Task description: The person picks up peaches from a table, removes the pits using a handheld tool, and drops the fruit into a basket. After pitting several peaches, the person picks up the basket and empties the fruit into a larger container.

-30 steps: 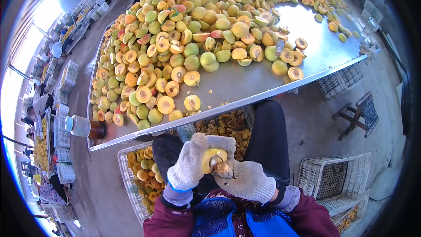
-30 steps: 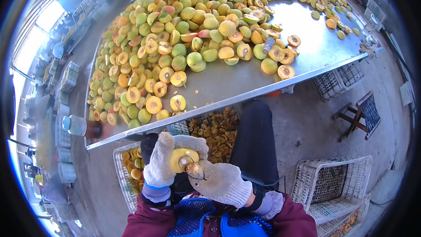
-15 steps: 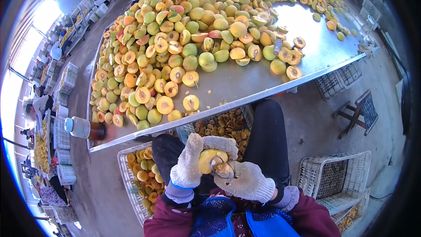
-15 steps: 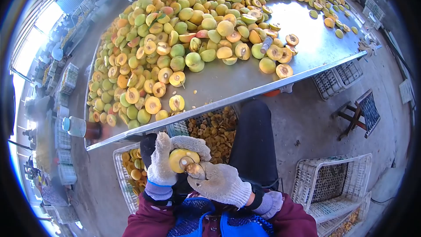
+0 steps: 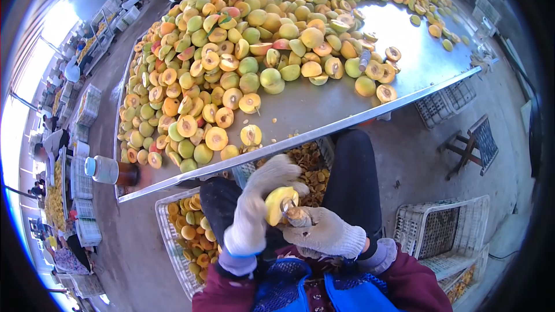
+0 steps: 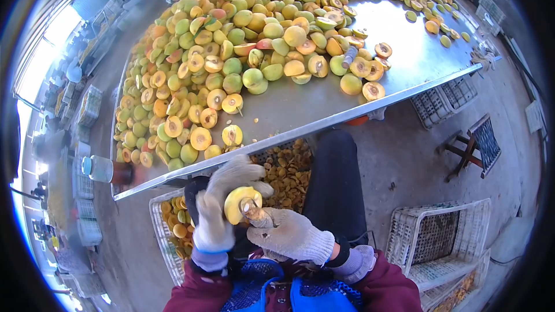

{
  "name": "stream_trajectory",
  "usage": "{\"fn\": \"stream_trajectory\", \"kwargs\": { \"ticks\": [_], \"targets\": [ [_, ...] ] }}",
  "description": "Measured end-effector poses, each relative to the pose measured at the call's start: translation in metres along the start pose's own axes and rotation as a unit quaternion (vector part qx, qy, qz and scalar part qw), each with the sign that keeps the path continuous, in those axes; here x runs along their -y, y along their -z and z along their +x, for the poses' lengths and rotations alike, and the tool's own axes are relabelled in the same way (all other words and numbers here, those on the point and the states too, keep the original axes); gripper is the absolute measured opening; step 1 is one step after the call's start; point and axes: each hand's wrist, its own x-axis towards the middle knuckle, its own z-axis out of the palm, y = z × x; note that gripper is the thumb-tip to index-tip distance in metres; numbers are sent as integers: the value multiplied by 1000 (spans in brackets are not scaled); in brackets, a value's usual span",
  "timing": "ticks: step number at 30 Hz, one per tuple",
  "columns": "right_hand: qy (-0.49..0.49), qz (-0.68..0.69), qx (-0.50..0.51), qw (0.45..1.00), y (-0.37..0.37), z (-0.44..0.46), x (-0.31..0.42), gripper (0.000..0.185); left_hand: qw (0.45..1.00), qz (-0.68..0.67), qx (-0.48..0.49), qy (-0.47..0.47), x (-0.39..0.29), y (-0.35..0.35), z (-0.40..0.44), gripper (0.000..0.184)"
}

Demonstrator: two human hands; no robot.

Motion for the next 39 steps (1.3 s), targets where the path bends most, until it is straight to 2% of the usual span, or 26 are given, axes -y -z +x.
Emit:
{"fn": "stream_trajectory", "kwargs": {
  "ticks": [1,3,4,5,7,8,9,11,13,15,17,19,20,22,23,25,26,27,29,30,31,34,35,37,38,39],
  "targets": [
    [-32,111,39,992,3,0,1,25,997,-14,-68,-18,1,-14,-11,58],
    [-18,117,52,992,5,2,-2,21,993,-43,-100,-39,17,-26,-25,62],
    [-5,125,76,989,2,6,-9,21,988,-6,-139,-71,26,-25,-27,52],
    [8,132,101,986,0,8,-13,21,987,-6,-142,-71,23,-23,-28,52],
    [-7,154,123,980,-1,4,-7,21,976,140,-148,-77,11,-20,-24,40],
    [-24,162,140,977,-1,2,-8,21,977,109,-169,-70,3,-25,-18,32],
    [-40,171,155,972,-2,1,-7,22,977,108,-167,-70,-7,-25,-14,32],
    [-67,179,150,970,-1,-4,-3,23,980,-39,-84,174,-21,-17,-9,30],
    [-93,240,208,943,3,-4,-8,23,977,-76,-69,188,-21,-13,-3,27],
    [-82,266,233,932,5,-5,-14,23,977,19,-13,214,-26,-11,-2,24],
    [-70,289,255,920,6,-5,-17,22,979,43,-12,200,-27,-11,-3,22],
    [-75,299,265,913,7,-5,-19,21,974,193,7,117,-32,-13,1,23],
    [-75,299,265,914,8,-4,-20,21,974,193,7,117,-31,-14,3,23],
    [-56,318,318,892,9,-1,-23,22,926,366,36,-84,-31,-16,7,21],
    [-56,317,320,891,8,0,-25,22,926,367,34,-84,-29,-14,9,21],
    [5,348,269,898,4,-1,-31,24,942,313,69,-94,-22,-8,11,21],
    [7,349,268,898,4,-1,-32,24,963,243,78,-87,-14,-5,9,23],
    [19,383,290,877,3,-1,-33,24,963,243,79,-86,-6,-5,6,23],
    [30,418,312,853,1,-2,-38,25,993,75,38,-85,4,-12,-3,35],
    [37,421,332,843,3,-1,-42,26,997,47,-10,-54,4,-22,-8,49],
    [44,425,352,833,4,-2,-45,27,997,47,-9,-53,2,-28,-8,49],
    [22,443,341,829,6,-5,-42,27,988,-104,-72,88,-2,-43,-9,64],
    [22,441,340,830,7,-5,-43,27,988,-104,-71,86,-1,-42,-6,64],
    [28,454,343,822,5,-2,-52,28,950,-229,-4,214,3,-38,2,61],
    [116,375,350,851,-10,5,-70,26,949,-221,8,225,12,-47,7,56],
    [202,289,352,867,-23,7,-52,24,969,-88,72,221,25,-55,10,52]
  ]
}}
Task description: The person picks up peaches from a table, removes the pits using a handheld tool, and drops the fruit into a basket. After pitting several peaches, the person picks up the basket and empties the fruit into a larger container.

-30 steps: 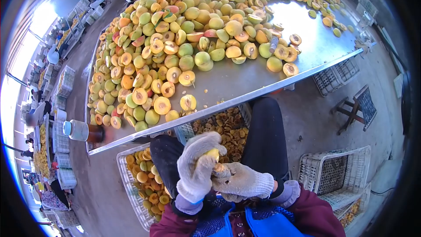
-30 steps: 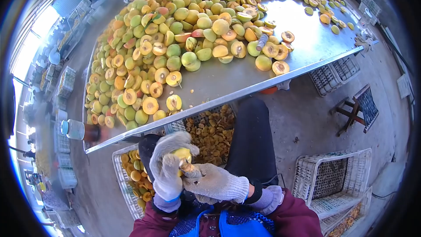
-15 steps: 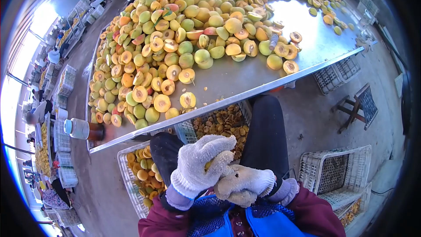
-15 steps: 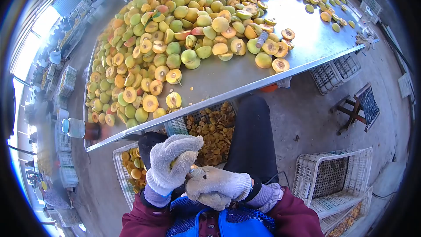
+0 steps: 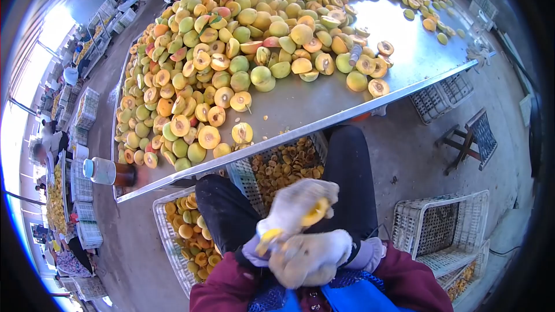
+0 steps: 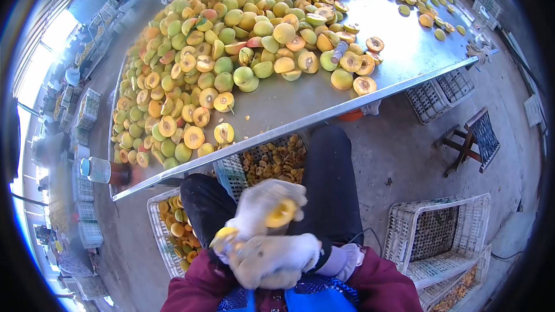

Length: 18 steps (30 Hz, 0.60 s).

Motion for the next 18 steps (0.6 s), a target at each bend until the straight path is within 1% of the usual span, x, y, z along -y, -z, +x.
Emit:
{"fn": "stream_trajectory", "kwargs": {
  "ticks": [1,2,3,4,5,6,7,8,9,10,11,12,13,14,15,16,17,18],
  "targets": [
    [-219,91,114,965,2,-1,31,23,999,-39,-11,18,7,-4,-1,53],
    [-217,88,113,966,-5,-3,43,23,996,-76,-19,31,11,-6,0,54],
    [-169,123,20,978,-9,-6,50,22,994,-93,-43,-20,11,2,4,50],
    [-122,162,-74,977,-11,-9,51,23,989,-114,-71,-66,10,13,0,45],
    [-83,111,-40,989,0,-12,49,24,983,-110,-132,-63,-1,21,-5,48],
    [-70,95,-75,990,7,-14,45,23,975,-60,-195,-90,-7,34,-9,47],
    [-51,59,-121,990,13,-14,36,23,968,33,-233,-91,-9,59,-17,47],
    [-31,26,-168,985,16,-14,30,22,949,47,-293,-110,-6,81,-27,40],
    [-28,26,-166,985,19,-17,33,22,900,70,-407,-137,-7,91,-35,34],
    [-84,46,-195,976,23,-21,37,19,871,71,-458,-165,-2,114,-49,31],
    [-141,64,-223,962,27,-23,40,17,827,185,-522,-95,-2,135,-67,35],
    [-141,64,-219,963,29,-20,40,17,795,236,-558,-33,7,163,-80,27],
    [-149,56,-237,959,30,-18,39,17,737,443,-510,32,12,182,-97,27],
    [-157,46,-253,953,32,-15,39,17,640,625,-437,96,6,184,-103,28],
    [-186,51,-263,945,27,-11,47,16,638,625,-440,96,5,183,-99,28],
    [-187,50,-261,946,24,-6,50,16,660,621,-422,11,5,180,-89,28],
    [-196,17,-280,940,21,0,51,16,678,612,-400,-73,0,169,-73,28],
    [-207,-17,-297,932,20,3,52,15,764,484,-417,-85,-4,158,-52,28]
  ]
}}
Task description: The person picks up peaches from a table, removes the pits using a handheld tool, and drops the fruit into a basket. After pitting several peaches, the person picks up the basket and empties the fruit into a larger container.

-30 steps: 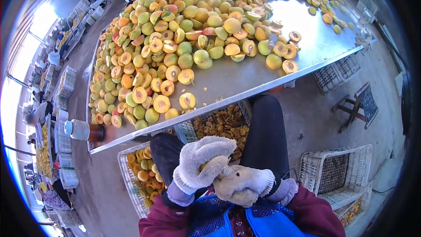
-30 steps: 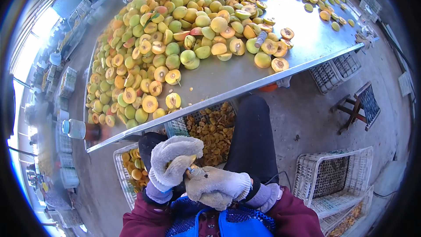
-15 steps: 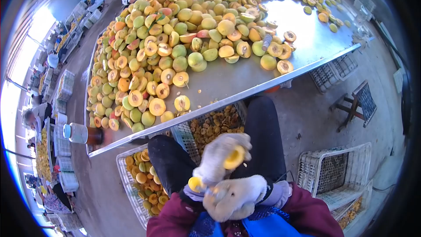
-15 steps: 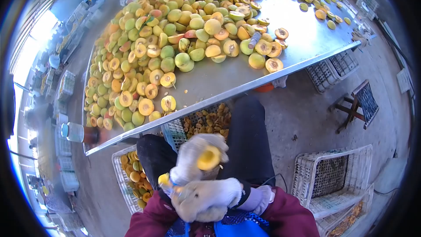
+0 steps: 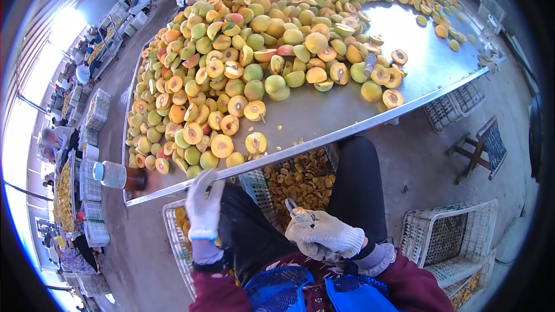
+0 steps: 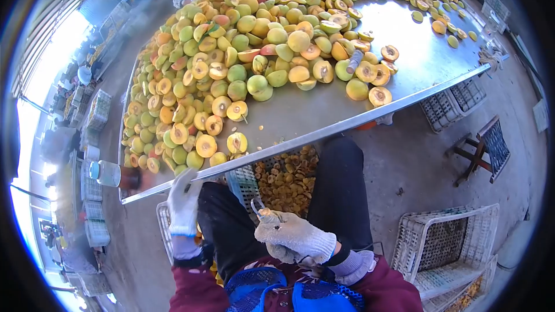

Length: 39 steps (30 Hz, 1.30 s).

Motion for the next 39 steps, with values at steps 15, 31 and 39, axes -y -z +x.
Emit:
{"fn": "stream_trajectory", "kwargs": {
  "ticks": [15,31,39],
  "targets": [
    [82,-195,-176,961,-4,6,4,32,844,-445,268,136,-70,-73,31,49],
    [199,-427,-314,824,-10,19,-22,37,845,-474,216,123,-103,-62,-46,55],
    [80,-230,-152,958,-8,-7,-8,27,844,-480,195,139,-134,-60,-53,52]
  ]
}}
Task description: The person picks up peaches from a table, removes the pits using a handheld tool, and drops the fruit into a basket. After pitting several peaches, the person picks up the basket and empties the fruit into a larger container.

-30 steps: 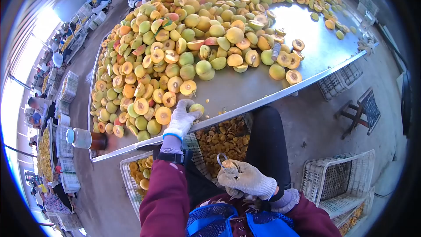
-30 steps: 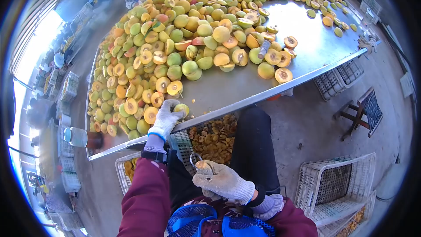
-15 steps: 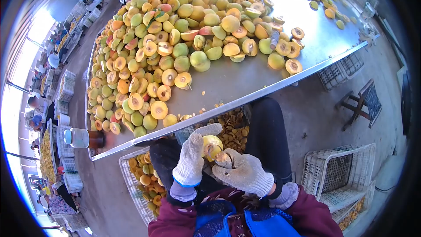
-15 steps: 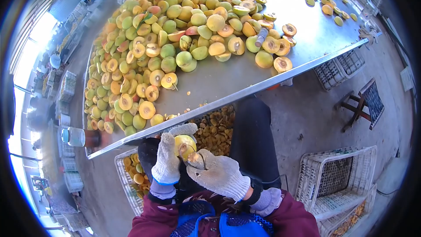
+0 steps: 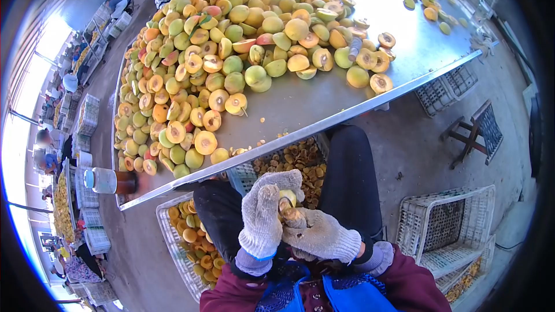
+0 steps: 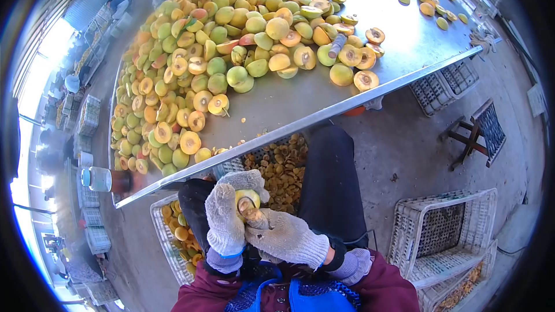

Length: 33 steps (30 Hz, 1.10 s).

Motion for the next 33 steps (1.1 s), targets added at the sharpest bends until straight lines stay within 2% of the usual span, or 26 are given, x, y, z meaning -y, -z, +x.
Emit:
{"fn": "stream_trajectory", "kwargs": {
  "ticks": [2,4,5,6,7,8,9,11,13,14,15,16,17,18,20,22,23,24,25,26,27,28,29,30,31,33],
  "targets": [
    [-41,97,67,992,1,-3,-6,24,1000,1,-6,28,-15,-5,0,47],
    [-27,115,70,990,3,-7,-7,23,993,17,77,93,-30,-5,5,46],
    [-13,132,75,988,4,-8,-7,22,993,17,77,92,-28,-7,4,46],
    [-10,133,75,988,7,-9,-8,22,993,73,76,60,-26,-8,5,45],
    [-35,182,117,976,13,-11,-9,21,989,127,76,28,-24,-10,5,44],
    [-63,229,161,958,17,-14,-13,20,980,185,76,5,-23,-12,5,36],
    [-65,232,161,957,21,-16,-16,20,980,186,76,8,-23,-14,5,36],
    [-90,311,255,911,30,-15,-23,18,917,337,116,-177,-23,-19,9,26],
    [-55,334,288,896,31,-10,-38,18,912,331,142,-194,-25,-17,15,19],
    [-18,355,318,879,31,-9,-43,18,908,318,215,-168,-28,-18,18,19],
    [-18,356,315,880,29,-12,-42,18,898,300,288,-141,-31,-18,22,19],
    [14,400,294,868,25,-16,-40,19,902,258,338,-77,-37,-19,26,22],
    [45,441,274,853,23,-19,-39,19,903,255,338,-75,-34,-21,26,22],
    [50,420,319,848,28,-15,-48,21,907,220,346,-98,-29,-21,27,26],
    [70,433,315,841,29,-20,-47,22,906,184,359,-125,-22,-25,23,30],
    [92,440,311,837,31,-26,-47,23,966,15,257,-37,-13,-35,8,43],
    [77,444,320,834,32,-29,-48,24,964,14,261,-41,-15,-40,6,43],
    [60,448,330,829,32,-31,-49,25,969,-93,221,60,-18,-45,3,48],
    [61,443,332,830,30,-33,-49,25,952,-197,175,158,-19,-48,-1,52],
    [73,433,360,823,28,-34,-48,25,888,-353,179,235,3,-45,4,55],
    [84,421,390,815,26,-33,-47,25,890,-353,177,227,1,-42,3,55],
    [78,371,379,844,26,-31,-49,23,953,-234,111,156,-3,-37,2,55],
    [81,365,385,844,22,-32,-46,23,990,-110,40,82,-8,-31,2,55],
    [84,353,317,876,18,-34,-41,24,998,-51,4,-19,-8,-13,3,55],
    [88,338,249,903,15,-36,-35,26,996,-51,-41,-54,-10,9,3,53],
    [68,322,249,911,14,-35,-31,21,983,-16,-145,-113,-7,66,-5,47]
  ]
}}
